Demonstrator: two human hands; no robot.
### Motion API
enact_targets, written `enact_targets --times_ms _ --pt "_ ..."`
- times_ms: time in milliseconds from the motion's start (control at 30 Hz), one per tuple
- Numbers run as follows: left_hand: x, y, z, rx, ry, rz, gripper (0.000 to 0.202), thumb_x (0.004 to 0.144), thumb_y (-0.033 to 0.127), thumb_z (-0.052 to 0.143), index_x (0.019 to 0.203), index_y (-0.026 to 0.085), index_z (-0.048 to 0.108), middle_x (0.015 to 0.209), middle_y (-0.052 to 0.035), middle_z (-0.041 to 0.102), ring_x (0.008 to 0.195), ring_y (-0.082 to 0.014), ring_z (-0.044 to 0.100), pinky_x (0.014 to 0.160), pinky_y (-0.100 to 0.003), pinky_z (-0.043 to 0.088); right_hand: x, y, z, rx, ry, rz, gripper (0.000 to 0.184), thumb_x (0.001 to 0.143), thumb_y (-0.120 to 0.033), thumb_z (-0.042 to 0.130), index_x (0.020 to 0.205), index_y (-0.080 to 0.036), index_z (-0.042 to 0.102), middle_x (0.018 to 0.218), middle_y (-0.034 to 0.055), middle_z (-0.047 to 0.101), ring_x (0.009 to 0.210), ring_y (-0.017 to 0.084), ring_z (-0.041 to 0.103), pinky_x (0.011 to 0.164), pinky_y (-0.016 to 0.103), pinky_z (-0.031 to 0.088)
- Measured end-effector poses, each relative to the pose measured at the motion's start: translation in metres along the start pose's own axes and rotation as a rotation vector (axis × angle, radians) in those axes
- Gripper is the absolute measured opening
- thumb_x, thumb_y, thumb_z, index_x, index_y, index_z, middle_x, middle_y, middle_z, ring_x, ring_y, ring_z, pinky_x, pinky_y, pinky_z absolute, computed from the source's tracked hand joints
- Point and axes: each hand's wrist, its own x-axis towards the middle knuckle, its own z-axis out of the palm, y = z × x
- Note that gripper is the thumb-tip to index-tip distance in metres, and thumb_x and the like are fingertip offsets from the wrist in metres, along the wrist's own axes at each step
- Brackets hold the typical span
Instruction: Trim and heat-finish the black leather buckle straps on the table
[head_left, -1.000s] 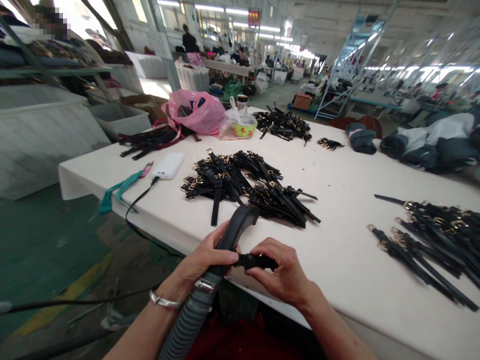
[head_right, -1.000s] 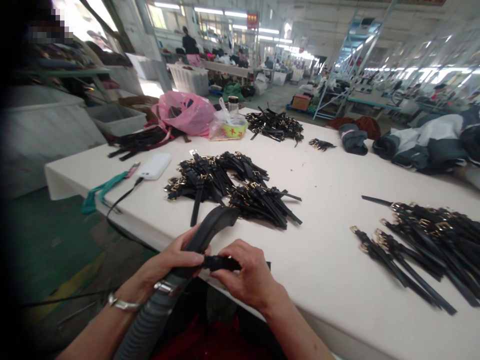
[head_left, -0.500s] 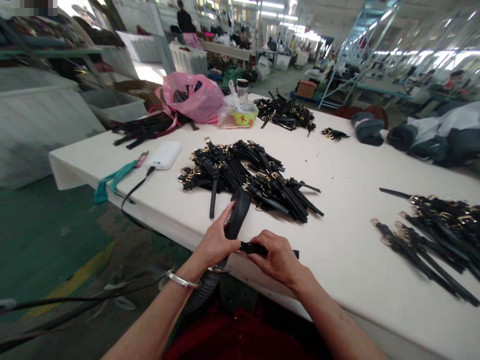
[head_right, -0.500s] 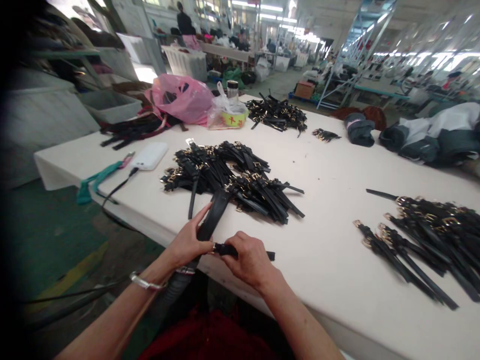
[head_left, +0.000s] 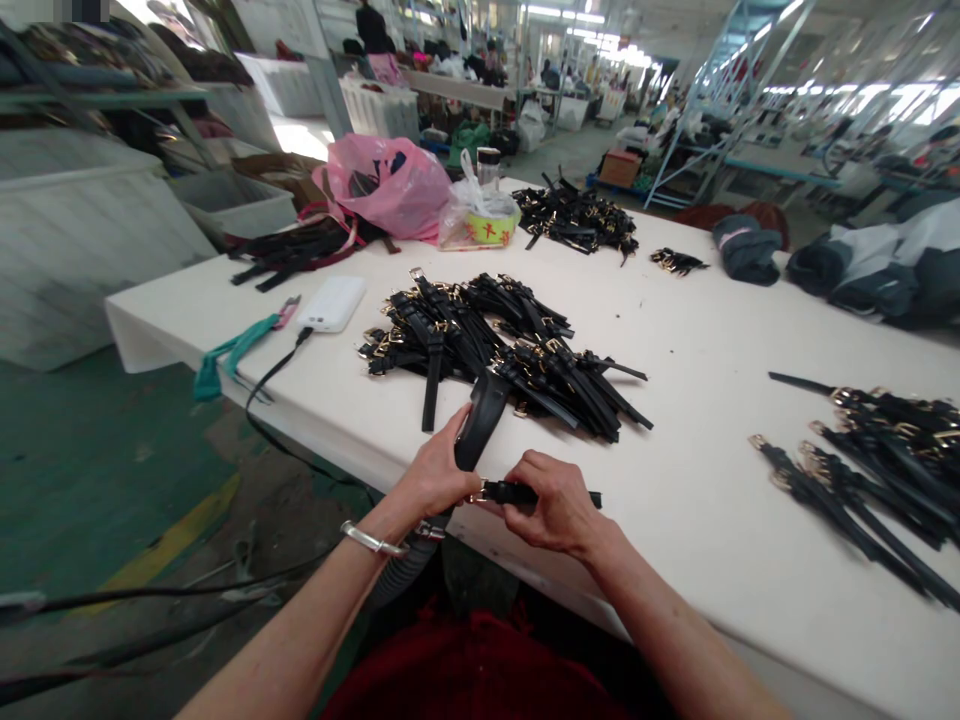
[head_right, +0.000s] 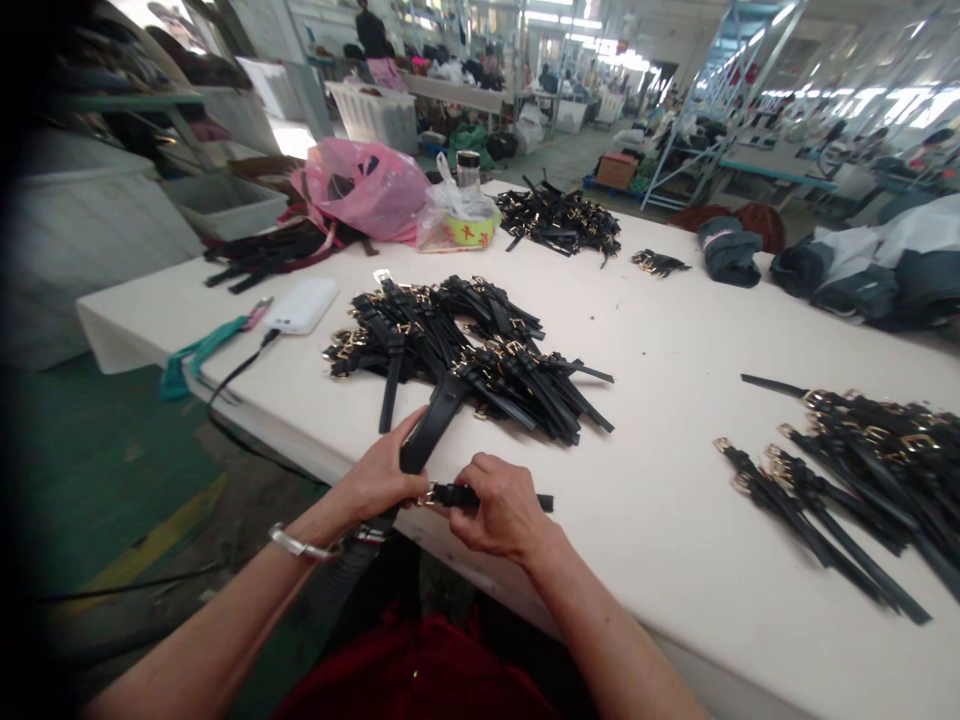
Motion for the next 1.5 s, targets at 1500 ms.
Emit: enact_targets --times_ms 1500 --pt "-0.101 -0.001 -0.037 -0.453 -0.291 -0.285 0.078 0.081 0.041 0.062 0.146 0.028 0.020 0.080 -0.0009 0.060 0.056 -0.0131 0.057 0.048 -0.023 0.047 -0.003 -0.002 0.004 0.211 0.177 0.370 0.011 0.079 -0.020 0.062 0.073 -0.022 0.071 0.080 0.0017 0.061 0.073 0.014 0.058 0.070 0.025 0.043"
